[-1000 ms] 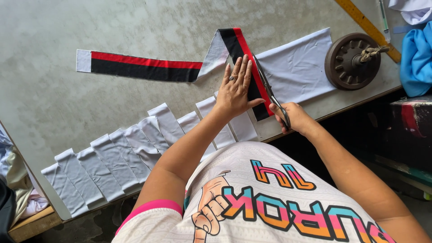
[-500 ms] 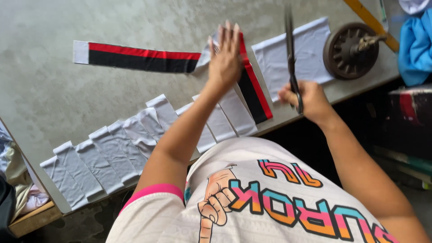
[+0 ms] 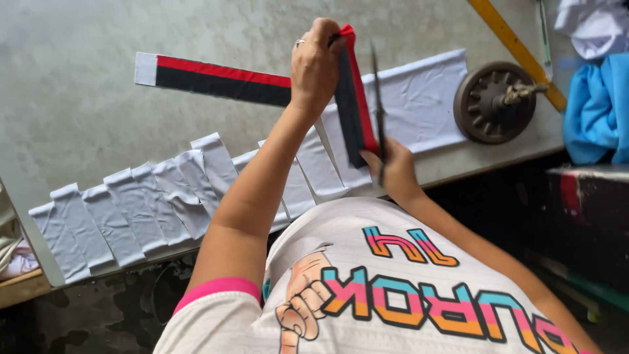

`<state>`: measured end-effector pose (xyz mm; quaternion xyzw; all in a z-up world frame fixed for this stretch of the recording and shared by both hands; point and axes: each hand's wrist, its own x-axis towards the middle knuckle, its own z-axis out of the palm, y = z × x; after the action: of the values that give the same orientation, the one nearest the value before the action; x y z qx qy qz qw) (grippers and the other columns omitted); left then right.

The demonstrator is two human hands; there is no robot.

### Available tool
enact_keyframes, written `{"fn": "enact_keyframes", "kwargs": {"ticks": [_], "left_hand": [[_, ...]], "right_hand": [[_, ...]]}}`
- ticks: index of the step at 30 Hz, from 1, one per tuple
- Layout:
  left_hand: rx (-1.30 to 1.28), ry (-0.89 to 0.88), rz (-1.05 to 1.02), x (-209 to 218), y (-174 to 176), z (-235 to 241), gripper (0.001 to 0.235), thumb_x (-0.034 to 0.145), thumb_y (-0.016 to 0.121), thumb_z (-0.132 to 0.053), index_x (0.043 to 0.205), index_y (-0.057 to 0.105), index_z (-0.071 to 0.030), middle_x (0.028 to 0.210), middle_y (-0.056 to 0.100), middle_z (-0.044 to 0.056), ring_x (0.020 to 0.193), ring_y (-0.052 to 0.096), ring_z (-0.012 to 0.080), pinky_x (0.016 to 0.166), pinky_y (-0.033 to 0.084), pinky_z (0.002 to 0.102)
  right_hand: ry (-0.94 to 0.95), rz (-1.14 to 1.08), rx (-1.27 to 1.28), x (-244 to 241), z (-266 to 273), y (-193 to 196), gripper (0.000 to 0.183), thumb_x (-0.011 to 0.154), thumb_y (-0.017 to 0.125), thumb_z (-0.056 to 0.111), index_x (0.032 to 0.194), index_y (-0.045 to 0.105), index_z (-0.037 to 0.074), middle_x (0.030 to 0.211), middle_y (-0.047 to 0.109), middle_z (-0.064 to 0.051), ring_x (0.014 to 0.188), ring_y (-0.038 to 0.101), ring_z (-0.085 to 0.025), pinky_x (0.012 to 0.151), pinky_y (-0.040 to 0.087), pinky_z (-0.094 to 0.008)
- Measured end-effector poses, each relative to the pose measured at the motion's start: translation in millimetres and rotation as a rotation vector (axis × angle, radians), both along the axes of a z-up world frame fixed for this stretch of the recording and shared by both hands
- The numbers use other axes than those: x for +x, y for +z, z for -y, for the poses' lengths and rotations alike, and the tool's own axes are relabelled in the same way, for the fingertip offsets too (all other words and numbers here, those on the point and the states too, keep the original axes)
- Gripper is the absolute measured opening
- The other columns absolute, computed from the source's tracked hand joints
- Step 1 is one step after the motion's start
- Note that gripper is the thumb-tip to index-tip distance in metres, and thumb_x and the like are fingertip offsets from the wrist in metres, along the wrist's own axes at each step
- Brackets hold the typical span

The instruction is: Cutting patterned fabric strips using scissors on a work table.

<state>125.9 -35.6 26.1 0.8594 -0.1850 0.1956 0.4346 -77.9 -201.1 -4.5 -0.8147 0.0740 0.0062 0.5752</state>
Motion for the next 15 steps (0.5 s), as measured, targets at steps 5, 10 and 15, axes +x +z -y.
{"fn": "enact_keyframes", "kwargs": {"ticks": [5, 10, 15], "left_hand": [[0.238, -0.01, 0.004, 18.3, -54.2, 37.9, 0.022, 0.093, 0.069, -0.031, 0.097, 0.051, -0.019, 0.092, 0.06, 0.001, 0.084, 0.058, 0.028, 0.079, 0.043, 0.043], [0.464, 0.013, -0.003, 32.2, -89.9, 49.0, 0.03, 0.092, 0.074, -0.038, 0.1, 0.052, -0.02, 0.098, 0.054, 0.002, 0.095, 0.058, 0.0272, 0.094, 0.04, 0.045], [0.573, 0.004, 0.043, 38.2, -91.9, 45.9, 0.037, 0.089, 0.079, -0.042, 0.105, 0.054, -0.02, 0.105, 0.05, 0.002, 0.103, 0.052, 0.0278, 0.1, 0.039, 0.047]], "right_hand": [[-0.097, -0.167, -0.017, -25.2, 35.9, 20.1, 0.019, 0.093, 0.077, 0.015, 0.101, 0.068, 0.0, 0.089, 0.075, -0.011, 0.079, 0.074, -0.02, 0.07, 0.057, -0.029], [-0.205, -0.297, -0.063, -21.2, 41.1, 9.2, 0.02, 0.091, 0.082, 0.016, 0.088, 0.065, 0.004, 0.072, 0.07, -0.006, 0.059, 0.075, -0.017, 0.057, 0.052, -0.023], [-0.191, -0.335, -0.129, -11.5, 33.3, 26.8, 0.016, 0.09, 0.08, 0.018, 0.083, 0.071, 0.006, 0.073, 0.077, -0.005, 0.052, 0.067, -0.011, 0.058, 0.053, -0.024]]}}
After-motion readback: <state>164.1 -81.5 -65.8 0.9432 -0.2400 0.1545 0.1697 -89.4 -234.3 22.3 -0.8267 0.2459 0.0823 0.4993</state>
